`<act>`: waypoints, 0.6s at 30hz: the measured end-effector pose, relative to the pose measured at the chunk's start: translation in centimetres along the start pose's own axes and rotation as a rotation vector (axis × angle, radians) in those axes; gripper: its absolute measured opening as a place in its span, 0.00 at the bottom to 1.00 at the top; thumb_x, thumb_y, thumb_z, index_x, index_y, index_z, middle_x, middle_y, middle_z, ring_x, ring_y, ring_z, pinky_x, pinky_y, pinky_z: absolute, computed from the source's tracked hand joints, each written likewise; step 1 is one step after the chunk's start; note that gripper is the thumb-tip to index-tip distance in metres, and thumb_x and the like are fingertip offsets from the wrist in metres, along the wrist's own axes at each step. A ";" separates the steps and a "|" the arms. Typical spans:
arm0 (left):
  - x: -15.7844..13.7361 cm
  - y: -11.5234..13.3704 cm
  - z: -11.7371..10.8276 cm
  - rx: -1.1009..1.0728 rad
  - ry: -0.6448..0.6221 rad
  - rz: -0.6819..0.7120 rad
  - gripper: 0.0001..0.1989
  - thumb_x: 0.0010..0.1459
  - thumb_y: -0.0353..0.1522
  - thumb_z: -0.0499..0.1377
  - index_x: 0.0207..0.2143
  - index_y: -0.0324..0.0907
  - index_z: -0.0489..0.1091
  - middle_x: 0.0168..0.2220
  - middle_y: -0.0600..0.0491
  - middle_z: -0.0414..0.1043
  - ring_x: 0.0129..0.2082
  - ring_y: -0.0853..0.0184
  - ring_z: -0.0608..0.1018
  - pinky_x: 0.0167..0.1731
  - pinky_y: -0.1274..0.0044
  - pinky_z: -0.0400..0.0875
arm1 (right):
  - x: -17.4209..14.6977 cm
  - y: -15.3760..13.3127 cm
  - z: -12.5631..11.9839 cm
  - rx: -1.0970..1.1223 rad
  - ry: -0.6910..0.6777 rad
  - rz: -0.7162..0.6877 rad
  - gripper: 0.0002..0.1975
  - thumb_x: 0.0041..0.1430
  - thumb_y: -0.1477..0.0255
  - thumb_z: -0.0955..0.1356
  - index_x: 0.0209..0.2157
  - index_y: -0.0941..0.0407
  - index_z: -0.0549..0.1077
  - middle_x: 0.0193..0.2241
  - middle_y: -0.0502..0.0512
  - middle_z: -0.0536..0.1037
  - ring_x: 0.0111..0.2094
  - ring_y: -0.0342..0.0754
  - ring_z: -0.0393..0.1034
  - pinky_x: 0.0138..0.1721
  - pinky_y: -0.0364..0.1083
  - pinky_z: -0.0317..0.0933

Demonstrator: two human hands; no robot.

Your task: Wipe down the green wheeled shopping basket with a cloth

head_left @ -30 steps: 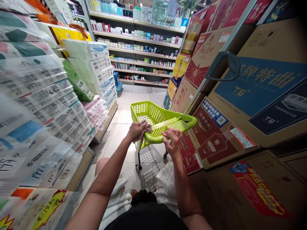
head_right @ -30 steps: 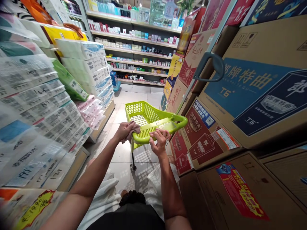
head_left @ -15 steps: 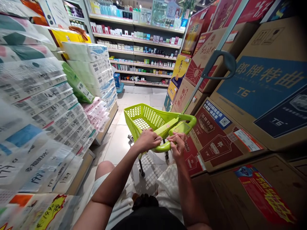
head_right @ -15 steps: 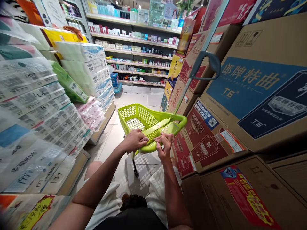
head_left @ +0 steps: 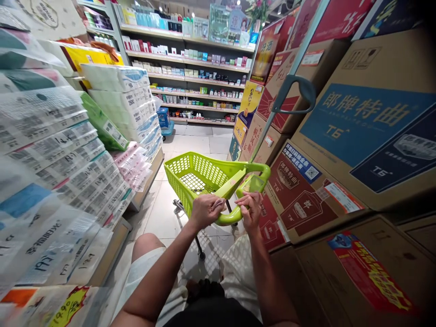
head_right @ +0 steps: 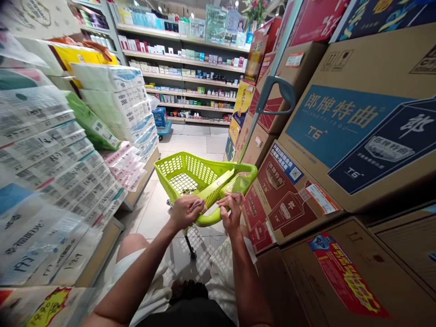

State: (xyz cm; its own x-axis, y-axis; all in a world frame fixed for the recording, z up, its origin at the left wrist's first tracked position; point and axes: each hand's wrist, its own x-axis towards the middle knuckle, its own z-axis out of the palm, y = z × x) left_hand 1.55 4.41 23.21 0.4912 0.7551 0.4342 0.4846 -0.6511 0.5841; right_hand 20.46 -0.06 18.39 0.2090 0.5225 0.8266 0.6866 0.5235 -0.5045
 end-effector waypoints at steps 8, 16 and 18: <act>-4.6 -4.8 6.6 -0.049 0.682 0.155 0.23 0.68 0.49 0.45 0.35 0.46 0.72 0.38 0.44 0.77 0.43 0.57 0.79 0.49 0.59 0.72 | 0.2 -0.1 0.2 0.082 0.004 0.076 0.11 0.60 0.67 0.62 0.25 0.50 0.69 0.26 0.51 0.80 0.44 0.56 0.73 0.62 0.62 0.54; -7.1 -8.8 12.0 -0.042 0.952 0.014 0.18 0.70 0.47 0.48 0.47 0.46 0.68 0.45 0.43 0.69 0.54 0.54 0.74 0.54 0.56 0.71 | 0.8 0.1 0.8 0.120 -0.003 0.074 0.11 0.61 0.68 0.62 0.25 0.50 0.71 0.27 0.50 0.80 0.42 0.55 0.73 0.64 0.61 0.52; -7.3 -8.4 12.3 -0.100 0.939 -0.147 0.18 0.72 0.44 0.46 0.53 0.46 0.66 0.47 0.41 0.68 0.56 0.54 0.72 0.55 0.55 0.70 | 0.9 0.1 1.0 0.122 -0.023 0.075 0.11 0.62 0.68 0.62 0.26 0.50 0.71 0.27 0.50 0.80 0.42 0.55 0.73 0.63 0.61 0.53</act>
State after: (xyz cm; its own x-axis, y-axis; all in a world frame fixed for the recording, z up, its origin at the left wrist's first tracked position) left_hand 2.83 3.40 6.66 -0.3717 0.6102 0.6996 0.4101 -0.5682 0.7135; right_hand 20.00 1.14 18.80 0.2396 0.5779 0.7801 0.5799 0.5592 -0.5924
